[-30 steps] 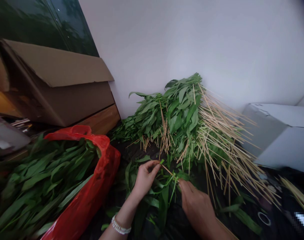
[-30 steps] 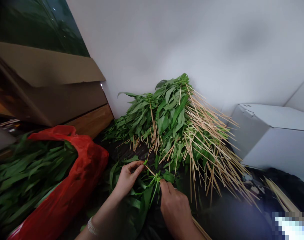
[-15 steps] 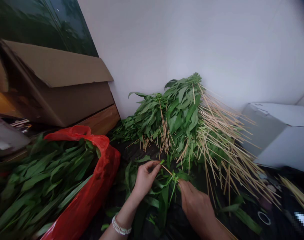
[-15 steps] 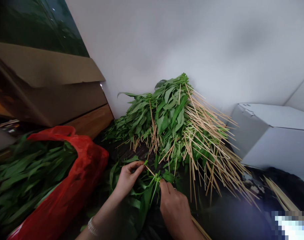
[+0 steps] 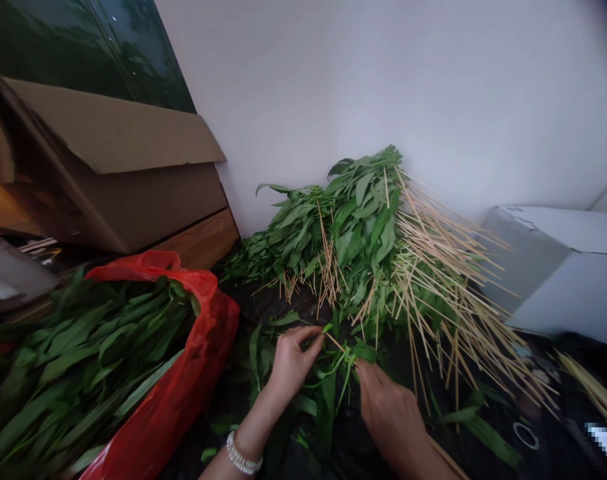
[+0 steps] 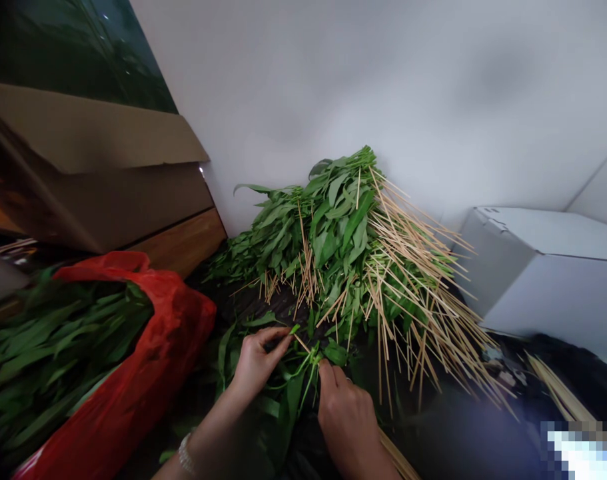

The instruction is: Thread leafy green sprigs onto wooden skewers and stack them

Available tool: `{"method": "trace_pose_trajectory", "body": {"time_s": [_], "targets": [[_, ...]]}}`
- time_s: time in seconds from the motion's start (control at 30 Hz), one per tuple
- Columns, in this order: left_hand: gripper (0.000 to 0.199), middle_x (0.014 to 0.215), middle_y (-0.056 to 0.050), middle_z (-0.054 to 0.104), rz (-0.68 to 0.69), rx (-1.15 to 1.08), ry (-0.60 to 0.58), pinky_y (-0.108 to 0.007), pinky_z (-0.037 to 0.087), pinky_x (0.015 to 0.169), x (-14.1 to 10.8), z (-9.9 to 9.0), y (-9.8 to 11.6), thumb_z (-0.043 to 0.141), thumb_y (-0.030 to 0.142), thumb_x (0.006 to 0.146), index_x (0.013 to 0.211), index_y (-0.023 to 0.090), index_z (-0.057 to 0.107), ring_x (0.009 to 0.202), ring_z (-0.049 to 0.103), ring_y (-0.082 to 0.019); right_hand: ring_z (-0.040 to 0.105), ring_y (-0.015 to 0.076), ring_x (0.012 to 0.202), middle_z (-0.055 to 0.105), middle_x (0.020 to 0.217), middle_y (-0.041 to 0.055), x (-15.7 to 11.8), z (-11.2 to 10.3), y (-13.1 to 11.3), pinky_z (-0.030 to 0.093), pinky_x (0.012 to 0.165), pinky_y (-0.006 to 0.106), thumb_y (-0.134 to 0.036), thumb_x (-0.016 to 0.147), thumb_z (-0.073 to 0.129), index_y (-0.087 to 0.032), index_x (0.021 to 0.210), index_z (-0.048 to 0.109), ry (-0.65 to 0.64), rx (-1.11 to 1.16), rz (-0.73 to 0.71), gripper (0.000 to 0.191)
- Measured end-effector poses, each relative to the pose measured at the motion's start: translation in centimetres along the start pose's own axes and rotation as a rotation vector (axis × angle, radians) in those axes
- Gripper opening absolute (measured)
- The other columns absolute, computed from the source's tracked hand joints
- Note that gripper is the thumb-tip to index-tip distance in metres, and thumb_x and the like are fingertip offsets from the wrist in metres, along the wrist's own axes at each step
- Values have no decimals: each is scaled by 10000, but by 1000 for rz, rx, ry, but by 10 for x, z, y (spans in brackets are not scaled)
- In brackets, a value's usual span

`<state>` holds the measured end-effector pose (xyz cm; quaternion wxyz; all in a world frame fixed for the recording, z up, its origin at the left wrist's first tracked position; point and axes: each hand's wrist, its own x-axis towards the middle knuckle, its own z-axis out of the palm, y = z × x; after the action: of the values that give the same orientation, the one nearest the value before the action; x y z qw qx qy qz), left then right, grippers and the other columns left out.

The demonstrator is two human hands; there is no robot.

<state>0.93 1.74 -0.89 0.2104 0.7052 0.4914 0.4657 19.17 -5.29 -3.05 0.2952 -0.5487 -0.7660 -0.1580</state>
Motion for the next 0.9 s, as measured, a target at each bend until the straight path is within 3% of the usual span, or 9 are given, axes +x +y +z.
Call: {"method": "trace_pose_trajectory", "body": {"time_s": [0.23,0.67,0.8,0.9], "targets": [[141,905,-41,765,-6,16,-20,-303,541,784,2,-3,3,653,266,834,919,206,748,833,714,-215,663,149,512,695,733,28,2,-2,0,425,434,242,-46,886,316,-172,1002,581,2,3,3,315],[129,746,-39,737,124,197,-12,-310,461,727,-1,-1,1,616,233,848,809,189,731,701,657,-182,667,152,536,695,750,32,-3,4,-1,429,456,243,-44,886,325,-164,1033,556,-4,14,7,300],[111,753,-35,735,145,203,-50,-311,452,731,-4,2,1,625,240,845,817,203,725,708,654,-181,665,147,539,688,735,22,-3,4,-2,423,461,234,-33,869,343,-177,1017,549,1,22,22,292],[118,732,-30,723,205,204,-145,-315,444,743,-10,8,5,612,225,853,813,211,721,701,644,-175,665,146,538,686,738,22,-2,3,-2,414,454,237,-16,852,342,-180,1001,550,-2,30,14,304]]}}
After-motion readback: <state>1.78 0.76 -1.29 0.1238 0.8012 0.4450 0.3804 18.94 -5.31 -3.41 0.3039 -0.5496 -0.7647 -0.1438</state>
